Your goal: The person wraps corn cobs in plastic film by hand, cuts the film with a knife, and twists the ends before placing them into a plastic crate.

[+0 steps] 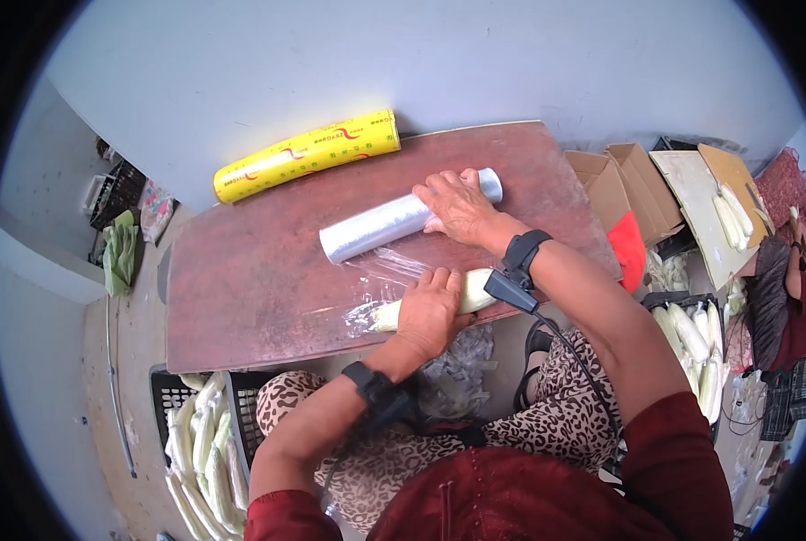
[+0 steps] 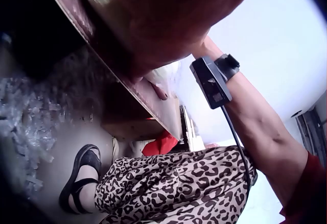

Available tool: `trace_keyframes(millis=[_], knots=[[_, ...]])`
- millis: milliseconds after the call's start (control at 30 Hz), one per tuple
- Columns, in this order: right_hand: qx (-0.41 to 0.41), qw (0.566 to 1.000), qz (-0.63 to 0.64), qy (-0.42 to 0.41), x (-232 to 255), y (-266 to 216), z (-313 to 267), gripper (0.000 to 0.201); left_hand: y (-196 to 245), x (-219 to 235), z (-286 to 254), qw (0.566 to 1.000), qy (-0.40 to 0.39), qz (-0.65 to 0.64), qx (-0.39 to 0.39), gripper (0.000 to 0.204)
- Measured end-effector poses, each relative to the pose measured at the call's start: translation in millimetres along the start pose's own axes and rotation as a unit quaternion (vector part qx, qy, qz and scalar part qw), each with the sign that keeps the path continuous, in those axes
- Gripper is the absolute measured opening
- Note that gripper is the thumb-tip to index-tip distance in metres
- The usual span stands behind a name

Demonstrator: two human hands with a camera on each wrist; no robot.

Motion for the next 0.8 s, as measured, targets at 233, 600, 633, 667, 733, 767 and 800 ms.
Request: trace_keyframes(millis=[233, 600, 633, 667, 733, 767, 800], knots=[[0.008, 1.0, 0.001, 0.027, -4, -1, 3, 0.055, 4, -2, 0, 0.999, -0.011, -0.032, 0.014, 0.068], [-0.047, 0.998, 0.047, 0.018, -2, 12, 12, 0.055, -2, 0, 7, 0.994, -0.091, -0.054, 0.039, 0.073], [-0.056, 0.996, 0.059, 0.043, 0, 15, 11, 0.053, -4, 0, 8, 0.993, -0.098, -0.059, 0.04, 0.073], [-0.064, 0.993, 0.07, 0.067, 4, 19, 10, 0.05, -6, 1, 10, 0.992, -0.105, -0.064, 0.041, 0.074], [-0.076, 0.988, 0.103, 0.09, 4, 36, 7, 0.041, -10, 3, 13, 0.987, -0.122, -0.091, 0.053, 0.072], [-0.078, 0.985, 0.125, 0.089, 4, 53, 4, 0.034, -12, 3, 15, 0.984, -0.129, -0.105, 0.061, 0.071], [-0.079, 0.982, 0.146, 0.088, 4, 67, -2, 0.029, -15, 5, 16, 0.981, -0.134, -0.12, 0.069, 0.07]])
Point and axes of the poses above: each hand's wrist, its own z-axis towards the middle knuckle, its own x-axis out of the back of the hand, y = z × x, the point moved 4 cm from there along z, towards the middle knuckle, and after that the axes turned 12 degrees about -z, right-handed, at the moved point
